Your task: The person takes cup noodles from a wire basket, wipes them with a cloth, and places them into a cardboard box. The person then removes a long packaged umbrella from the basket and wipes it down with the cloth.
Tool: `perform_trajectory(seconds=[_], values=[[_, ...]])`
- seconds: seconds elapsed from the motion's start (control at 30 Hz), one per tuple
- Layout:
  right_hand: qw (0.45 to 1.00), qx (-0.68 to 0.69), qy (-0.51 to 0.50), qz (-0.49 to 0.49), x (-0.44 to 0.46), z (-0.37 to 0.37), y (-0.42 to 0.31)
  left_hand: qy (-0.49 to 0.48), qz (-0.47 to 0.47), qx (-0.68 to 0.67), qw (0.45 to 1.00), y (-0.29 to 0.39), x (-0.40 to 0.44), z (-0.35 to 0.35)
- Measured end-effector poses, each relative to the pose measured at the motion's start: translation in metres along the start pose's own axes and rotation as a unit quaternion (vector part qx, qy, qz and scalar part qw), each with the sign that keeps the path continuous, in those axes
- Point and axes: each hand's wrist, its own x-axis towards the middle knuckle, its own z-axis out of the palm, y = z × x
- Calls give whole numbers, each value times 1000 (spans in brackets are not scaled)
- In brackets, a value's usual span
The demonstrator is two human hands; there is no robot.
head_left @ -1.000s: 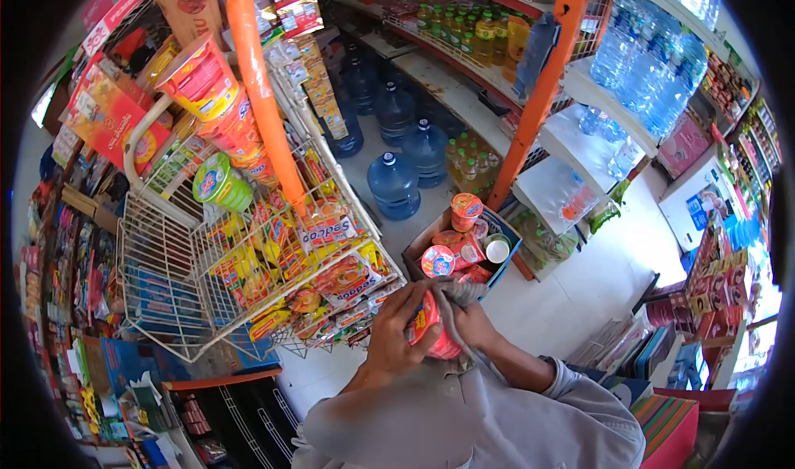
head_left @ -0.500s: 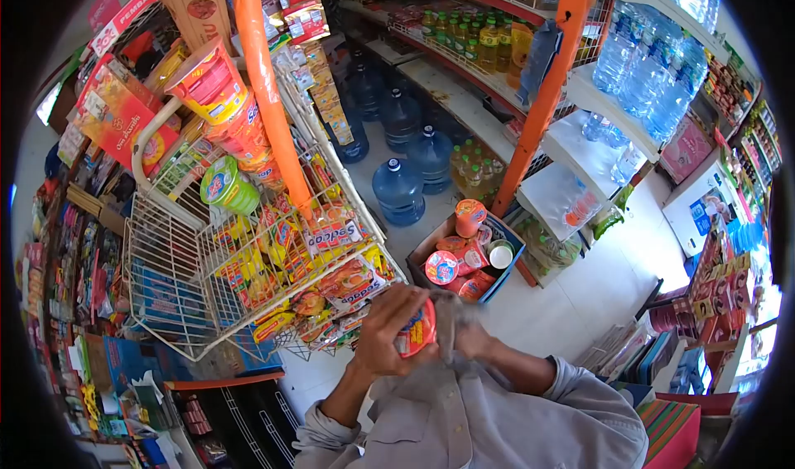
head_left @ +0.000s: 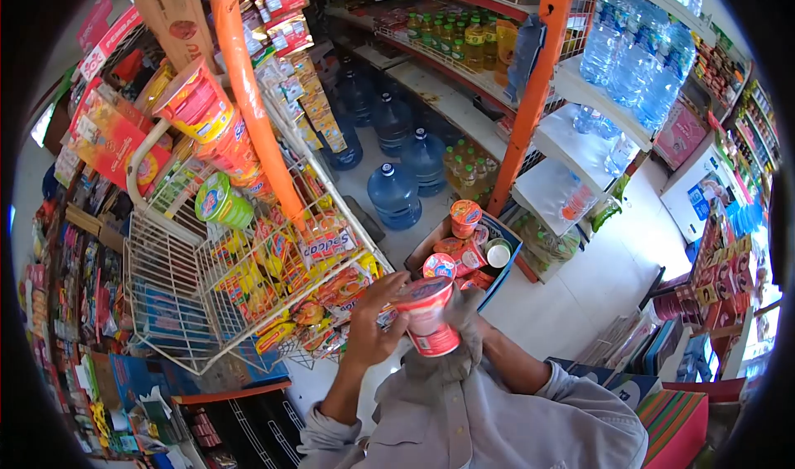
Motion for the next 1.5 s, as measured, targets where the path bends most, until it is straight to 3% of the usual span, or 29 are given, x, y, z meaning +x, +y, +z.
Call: perform_trajectory(seconds=[0.1, 0.2, 0.23, 0.37, 0.47, 0.5, 0.63, 0.73, 0.77, 0.8, 0.87, 0.9, 1.07, 1.2, 1.3, 1.33, 1.37, 1.4, 1.43, 1.5], values=[[993, -91, 27, -68, -4, -1, 4, 77, -179, -99, 976, 16, -6, 27], [952, -304, 24, -7, -14, 9, 16, 65, -232, -44, 970, 3, -7, 50], [952, -305, 26, -8, -14, 10, 13, 63, -257, -16, 964, 2, -6, 54], [937, -322, 73, -116, -18, 8, -3, 72, -228, 45, 970, 6, -15, 61], [969, -235, -58, -45, -9, -4, -24, 70, -167, 99, 978, 14, -18, 59], [969, -235, -57, -44, -6, -9, -23, 69, -136, 125, 980, 17, -18, 57], [952, -253, -171, -28, -5, -25, 13, 28, -143, 102, 984, 27, -11, 45], [986, 80, -137, -58, -14, -10, 89, -16, -104, 75, 992, 33, -9, 35], [986, 79, -136, -59, -17, -13, 91, -38, -86, 62, 994, 34, -8, 32], [961, 193, -196, 26, -22, -16, 92, -38, -85, 63, 994, 35, -5, 30], [841, 404, -302, 195, -28, -21, 90, -92, 8, -12, 996, 36, 1, 26], [840, 405, -303, 195, -28, -20, 86, -118, 54, -50, 990, 36, 4, 24], [890, 370, -171, 202, -24, -17, 64, -161, 133, -108, 972, 21, 10, 26], [918, 337, -64, 200, -12, -14, 37, -127, 131, -9, 983, 4, 13, 21], [926, 318, -8, 202, -6, -19, 7, 47, -109, -84, 989, 1, -5, 39], [978, 130, -48, 157, -3, -23, -6, 47, -110, -84, 989, -2, -7, 46], [989, -64, -85, 106, 0, -27, -19, 65, -151, -61, 984, -6, -8, 55], [958, -255, -119, 51, 1, -28, -24, 84, -191, -37, 977, -9, -8, 63], [959, -254, -118, 51, 0, -27, -20, 102, -231, -13, 968, -7, -6, 64], [974, -214, -74, -15, -4, -21, -2, 86, -223, -8, 971, 0, -3, 61]])
